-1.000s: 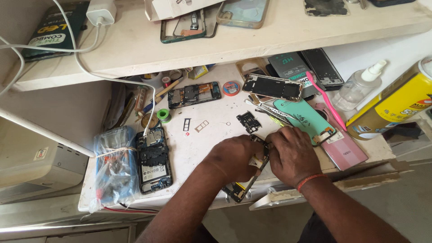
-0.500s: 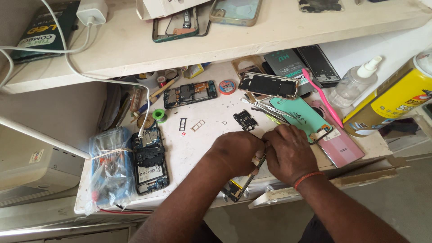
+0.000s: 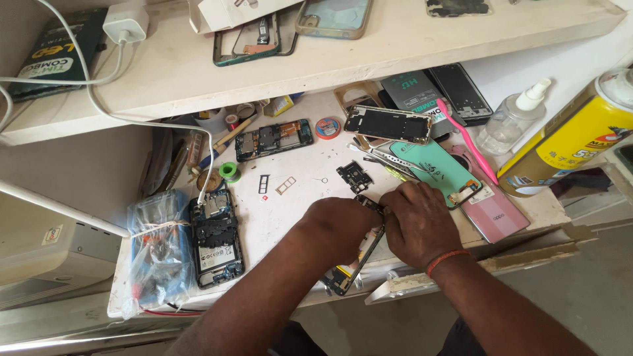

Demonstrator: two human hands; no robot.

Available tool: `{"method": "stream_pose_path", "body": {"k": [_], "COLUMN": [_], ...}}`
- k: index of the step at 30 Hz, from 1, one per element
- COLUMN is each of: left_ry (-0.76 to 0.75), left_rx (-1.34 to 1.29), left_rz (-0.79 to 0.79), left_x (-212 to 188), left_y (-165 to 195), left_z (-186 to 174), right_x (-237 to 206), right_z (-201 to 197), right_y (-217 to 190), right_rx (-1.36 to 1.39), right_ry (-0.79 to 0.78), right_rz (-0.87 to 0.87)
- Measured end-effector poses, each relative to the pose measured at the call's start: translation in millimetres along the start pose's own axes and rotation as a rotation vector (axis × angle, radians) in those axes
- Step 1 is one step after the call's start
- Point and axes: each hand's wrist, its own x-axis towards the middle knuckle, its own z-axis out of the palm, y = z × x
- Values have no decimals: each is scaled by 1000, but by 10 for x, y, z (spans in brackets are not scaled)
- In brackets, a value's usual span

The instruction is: The person uses a screwdriver to remove screws from a smartphone and then uses a metal spudger to pry and lift the battery. The battery is removed and set aside, exposing the internal frame. The person continues to pry at the frame edges.

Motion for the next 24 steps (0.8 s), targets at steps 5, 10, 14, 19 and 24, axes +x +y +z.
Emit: {"method": "stream_pose_path", "body": {"k": [5, 10, 14, 19, 24], "left_ry": [-120, -42, -26, -18, 14], "left_rx": [27, 3, -5, 0, 35], "left_rz": [1, 56, 27, 10, 40], "left_x": [89, 51, 8, -17, -31], "left_y": [-25, -42, -30, -17, -20], "left_z": [-46, -26, -21, -34, -9], "right_x": [5, 0, 6, 3, 5], "right_z": [-5, -8, -10, -13, -9], "right_y": [-4, -7, -6, -9, -8], "right_rx": [4, 1, 1, 3, 3], "right_ry": [7, 17, 10, 15, 13], "right_rz": [-10, -23, -15, -19, -16]}}
